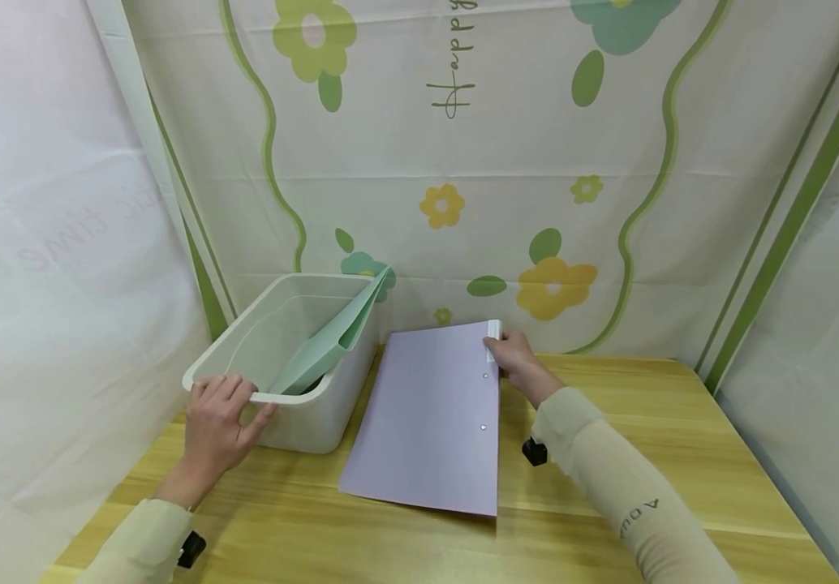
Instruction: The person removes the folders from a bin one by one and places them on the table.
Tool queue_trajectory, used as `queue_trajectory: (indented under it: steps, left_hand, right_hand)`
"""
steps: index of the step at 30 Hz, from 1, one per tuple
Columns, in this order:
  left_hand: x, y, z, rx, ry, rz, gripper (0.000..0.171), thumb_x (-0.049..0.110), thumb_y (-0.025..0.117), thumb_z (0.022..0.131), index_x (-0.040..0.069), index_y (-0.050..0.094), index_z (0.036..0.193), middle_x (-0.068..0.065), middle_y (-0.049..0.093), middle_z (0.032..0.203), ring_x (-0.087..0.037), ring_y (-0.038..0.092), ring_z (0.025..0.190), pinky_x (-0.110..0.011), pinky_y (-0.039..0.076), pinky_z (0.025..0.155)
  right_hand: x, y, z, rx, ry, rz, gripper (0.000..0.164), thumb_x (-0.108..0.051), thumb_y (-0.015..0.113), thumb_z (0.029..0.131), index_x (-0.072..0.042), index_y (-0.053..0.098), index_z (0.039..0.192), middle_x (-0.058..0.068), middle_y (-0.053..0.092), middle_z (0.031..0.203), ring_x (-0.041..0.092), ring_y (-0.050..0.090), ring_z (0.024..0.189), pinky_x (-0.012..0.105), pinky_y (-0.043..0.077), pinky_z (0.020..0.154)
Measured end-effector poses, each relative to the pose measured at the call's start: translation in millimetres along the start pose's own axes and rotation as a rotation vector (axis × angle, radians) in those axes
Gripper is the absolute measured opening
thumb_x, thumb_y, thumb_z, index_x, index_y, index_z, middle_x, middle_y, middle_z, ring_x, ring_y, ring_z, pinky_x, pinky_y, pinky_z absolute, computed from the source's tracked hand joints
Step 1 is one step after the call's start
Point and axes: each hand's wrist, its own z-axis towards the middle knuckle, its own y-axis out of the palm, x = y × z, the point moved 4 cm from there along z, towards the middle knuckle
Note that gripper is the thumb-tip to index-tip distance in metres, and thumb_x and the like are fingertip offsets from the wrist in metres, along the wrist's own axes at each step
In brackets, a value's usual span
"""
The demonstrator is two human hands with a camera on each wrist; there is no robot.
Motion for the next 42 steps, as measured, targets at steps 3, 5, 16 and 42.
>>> queue_trajectory:
  steps: [3, 5, 16, 42]
  left_hand:
    - [0.7, -0.3, 0.4, 0.017, 0.001, -0.007, 0.062, 0.065, 0.043, 0.100, 0.007, 0.057, 0.081, -0.008, 0.052, 0.073, -0.030, 0.049, 0.070, -0.052, 0.037, 0.075]
    - [1.3, -0.6, 1.1, 0.032, 0.003, -0.014, 0.062, 0.064, 0.044, 0.100, 0.007, 0.057, 0.080, -0.008, 0.052, 0.073, -0.031, 0.049, 0.070, -0.052, 0.037, 0.075]
    - [0.2, -0.6, 0.3, 0.026, 0.006, -0.003, 0.062, 0.065, 0.043, 0.100, 0.007, 0.056, 0.080, -0.008, 0.052, 0.073, -0.031, 0.050, 0.070, -0.052, 0.037, 0.076]
    - [0.2, 0.8, 0.5, 0.050, 0.013, -0.011, 0.062, 0.065, 0.045, 0.099, 0.006, 0.057, 0.081, -0.009, 0.053, 0.073, -0.032, 0.051, 0.071, -0.052, 0.038, 0.075]
  right_hand:
    - [2.6, 0.6, 1.2, -0.001, 0.017, -0.025, 0.051, -0.016, 0.047, 0.107, 0.015, 0.036, 0.146, 0.033, 0.054, 0.134, 0.027, 0.068, 0.099, 0.040, 0.058, 0.087]
    - [3.9, 0.7, 1.1, -0.009, 0.026, -0.049, 0.052, -0.016, 0.048, 0.107, 0.015, 0.036, 0.147, 0.034, 0.053, 0.135, 0.030, 0.068, 0.103, 0.041, 0.058, 0.088]
    - [12.2, 5.5, 5.8, -0.040, 0.043, -0.046, 0.057, -0.004, 0.056, 0.099, 0.014, 0.035, 0.148, 0.034, 0.053, 0.137, 0.033, 0.067, 0.107, 0.046, 0.055, 0.094]
    - [22.9, 8.3, 11.6, 0.006, -0.009, -0.094, 0.052, 0.008, 0.056, 0.091, 0.024, 0.041, 0.138, 0.039, 0.055, 0.128, 0.035, 0.069, 0.099, 0.043, 0.058, 0.088]
